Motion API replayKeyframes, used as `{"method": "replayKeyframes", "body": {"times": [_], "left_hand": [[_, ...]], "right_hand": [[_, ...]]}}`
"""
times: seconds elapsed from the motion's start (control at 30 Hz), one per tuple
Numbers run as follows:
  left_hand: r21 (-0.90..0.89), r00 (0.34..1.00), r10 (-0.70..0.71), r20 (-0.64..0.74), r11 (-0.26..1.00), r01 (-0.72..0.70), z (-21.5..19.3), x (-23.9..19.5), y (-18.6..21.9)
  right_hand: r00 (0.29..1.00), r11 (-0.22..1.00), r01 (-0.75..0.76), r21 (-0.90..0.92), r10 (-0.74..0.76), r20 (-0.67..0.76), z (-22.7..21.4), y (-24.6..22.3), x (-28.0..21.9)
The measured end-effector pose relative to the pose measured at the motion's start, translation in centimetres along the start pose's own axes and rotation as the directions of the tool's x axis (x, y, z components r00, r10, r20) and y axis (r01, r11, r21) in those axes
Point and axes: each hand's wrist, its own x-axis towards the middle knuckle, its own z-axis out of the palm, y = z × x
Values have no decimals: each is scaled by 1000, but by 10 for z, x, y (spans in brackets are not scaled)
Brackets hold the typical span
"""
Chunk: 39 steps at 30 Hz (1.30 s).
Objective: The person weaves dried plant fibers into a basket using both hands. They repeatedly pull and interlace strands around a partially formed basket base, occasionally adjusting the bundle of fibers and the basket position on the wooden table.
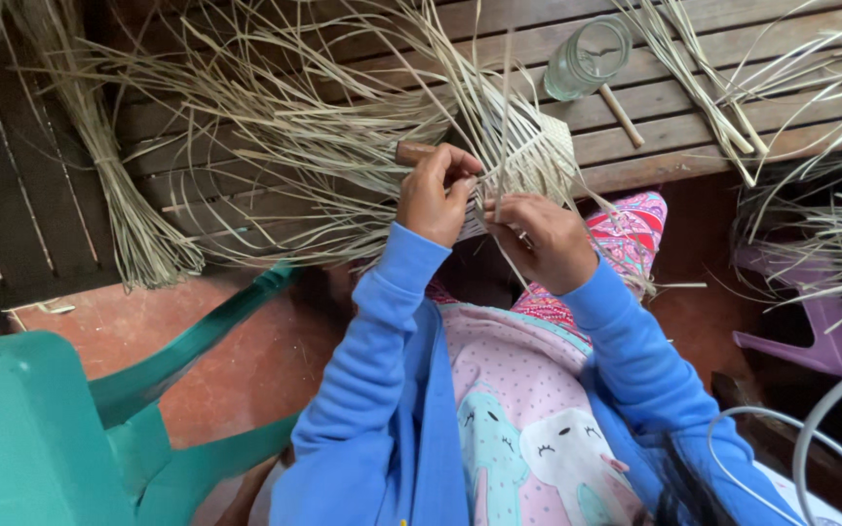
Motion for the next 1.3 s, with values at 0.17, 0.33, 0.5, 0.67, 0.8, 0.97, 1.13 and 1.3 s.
{"method": "replayKeyframes", "body": {"times": [0.17,0.33,0.5,0.67,0.8,0.97,1.13,1.3], "left_hand": [[51,995,98,6,994,-98,-1,1,5],[60,993,67,-94,996,-62,10,1,-14],[154,952,253,-172,961,-228,11,-7,-10],[27,958,243,-152,970,-242,22,-14,-27],[-102,969,230,-90,966,-239,20,-11,-38],[-148,973,228,-25,962,-230,13,-5,-33],[123,927,372,-51,923,-364,2,2,-21],[68,940,338,-41,940,-335,-1,0,-14]], "right_hand": [[998,998,65,-24,-65,-9,5,7,-6],[1000,999,2,41,-1,-27,5,9,-8],[971,979,-196,61,203,-126,1,17,-4],[976,983,-173,-67,162,-147,15,24,11],[956,961,-254,-106,234,-176,21,26,10],[909,919,-360,159,384,-162,13,27,7],[919,918,-383,99,390,-58,11,20,-7],[922,930,-363,61,368,-125,21,18,-13]]}}
